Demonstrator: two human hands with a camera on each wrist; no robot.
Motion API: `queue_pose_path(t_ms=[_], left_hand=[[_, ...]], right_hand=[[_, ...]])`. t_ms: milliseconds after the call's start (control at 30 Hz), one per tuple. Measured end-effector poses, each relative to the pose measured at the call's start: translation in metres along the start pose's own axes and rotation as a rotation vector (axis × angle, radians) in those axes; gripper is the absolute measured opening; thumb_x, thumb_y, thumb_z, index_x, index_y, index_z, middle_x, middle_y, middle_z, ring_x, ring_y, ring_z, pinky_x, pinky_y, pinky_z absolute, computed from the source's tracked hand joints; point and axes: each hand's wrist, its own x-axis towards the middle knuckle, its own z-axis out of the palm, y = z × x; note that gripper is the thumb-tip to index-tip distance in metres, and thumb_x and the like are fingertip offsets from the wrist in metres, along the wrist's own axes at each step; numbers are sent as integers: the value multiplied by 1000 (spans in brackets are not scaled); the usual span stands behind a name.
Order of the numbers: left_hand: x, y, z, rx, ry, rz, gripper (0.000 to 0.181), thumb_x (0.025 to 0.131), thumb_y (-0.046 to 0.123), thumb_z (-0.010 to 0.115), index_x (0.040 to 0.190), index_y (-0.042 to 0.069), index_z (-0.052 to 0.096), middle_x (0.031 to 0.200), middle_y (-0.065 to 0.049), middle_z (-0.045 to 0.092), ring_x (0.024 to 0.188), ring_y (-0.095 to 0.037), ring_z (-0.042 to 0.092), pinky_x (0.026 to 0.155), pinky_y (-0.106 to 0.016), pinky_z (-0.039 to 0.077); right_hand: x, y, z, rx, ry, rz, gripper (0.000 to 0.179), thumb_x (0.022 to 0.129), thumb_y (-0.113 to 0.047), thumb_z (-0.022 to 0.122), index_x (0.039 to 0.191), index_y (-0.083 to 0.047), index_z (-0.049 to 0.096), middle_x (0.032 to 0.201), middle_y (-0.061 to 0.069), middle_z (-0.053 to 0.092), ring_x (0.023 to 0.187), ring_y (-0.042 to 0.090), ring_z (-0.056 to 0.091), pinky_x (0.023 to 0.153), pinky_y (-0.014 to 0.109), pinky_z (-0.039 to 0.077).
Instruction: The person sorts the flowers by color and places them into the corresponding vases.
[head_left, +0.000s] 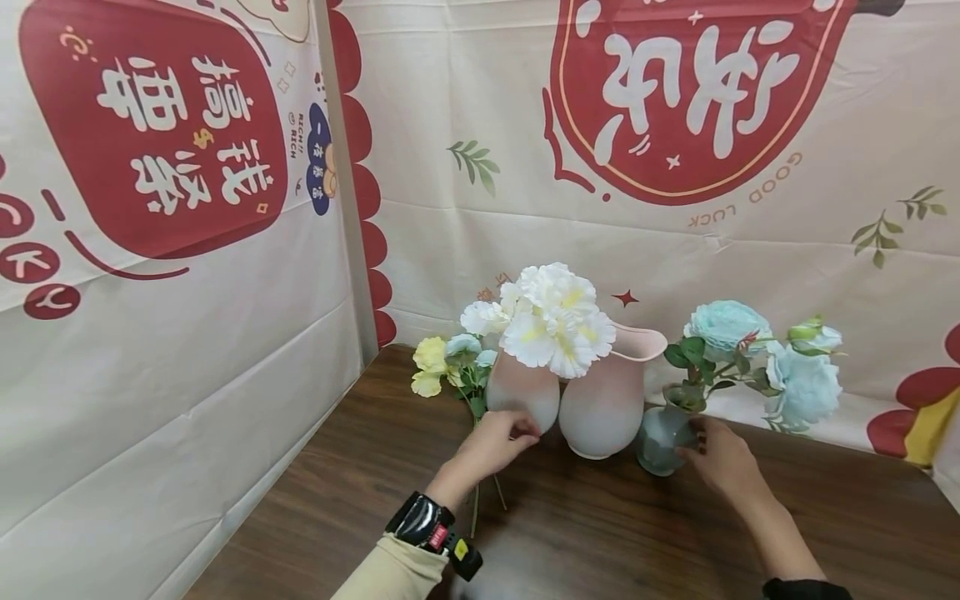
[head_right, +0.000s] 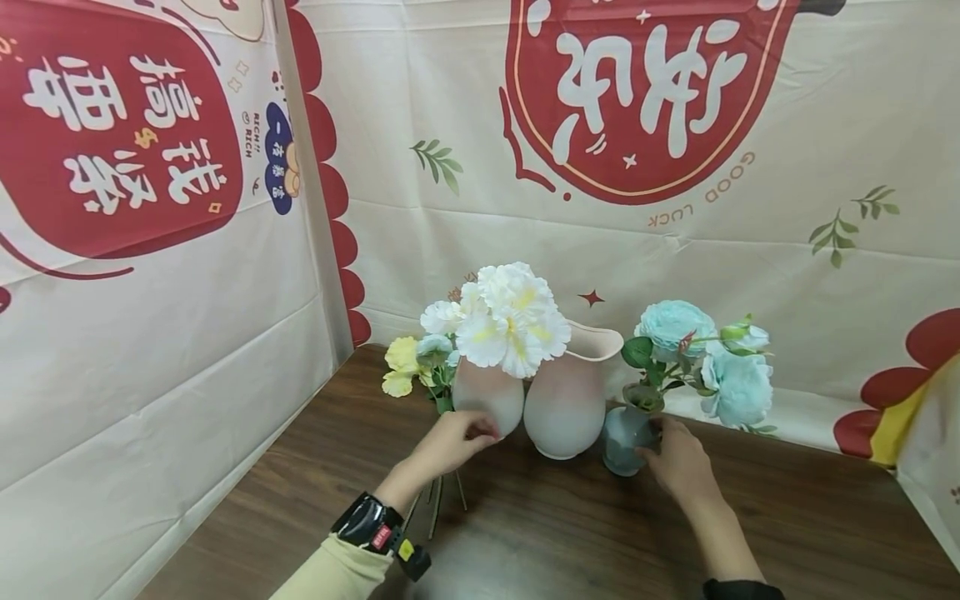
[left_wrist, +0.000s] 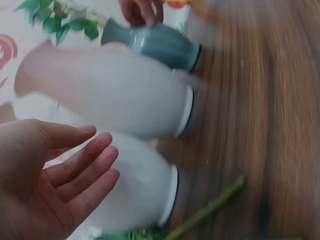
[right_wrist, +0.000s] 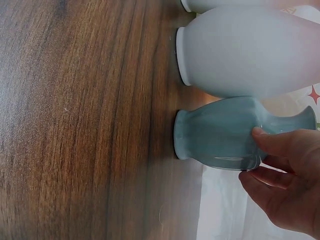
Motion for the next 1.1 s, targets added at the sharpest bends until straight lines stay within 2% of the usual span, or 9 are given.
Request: queue_pose_path(t_ms=[167,300,433,600,733,900,1100], left_hand=[[-9,-24,-14,-20,12,-91,6,94,15,68,97,12,73,93,-1,74,87,-14,68,75,-26,54],[-13,-41,-19,12,40,-205,5,92,15,70,94,10,72,89,-2,73,80,-15,65,69,-29,51],[-15,-53,-19,48,81,-326,5,89,13,72,93,11,71,87,-3,73,78,-17,65,67,-32,52],[-16,-62,-14,19,105,-433,15,88,15,75,99,11,66,93,-4,73,84,-22,68,69,-34,53],[-16,-66,-6,14,116,-482,20,87,17,76,100,11,64,94,-4,71,82,-22,66,67,-35,53],[-14,-69,3,53,137,-494,23,84,20,80,97,11,63,90,-3,70,78,-21,64,65,-35,51],[-11,-69,10,94,129,-516,25,83,23,81,91,11,62,85,-2,68,73,-19,62,60,-33,49]], right_hand=[[0,-1,-1,7,1,0,58,90,-12,69,132,19,44,127,43,52,110,56,58,81,58,56],[1,0,-1,10,5,-5,58,90,-12,69,132,19,45,126,42,52,109,56,59,81,58,56],[1,0,-1,14,3,-2,58,90,-12,69,133,18,44,127,42,52,109,55,59,81,58,56],[1,0,-1,10,8,-7,58,90,-12,69,132,19,45,126,42,53,108,55,59,80,57,56],[1,-2,-2,11,4,-6,57,90,-12,69,132,19,45,125,42,53,108,55,59,80,57,56],[0,-1,-2,9,-8,10,57,91,-12,69,132,18,44,126,42,53,109,55,59,81,58,56],[-2,2,-1,13,1,1,57,90,-12,69,132,18,45,125,41,54,107,54,60,80,57,56]])
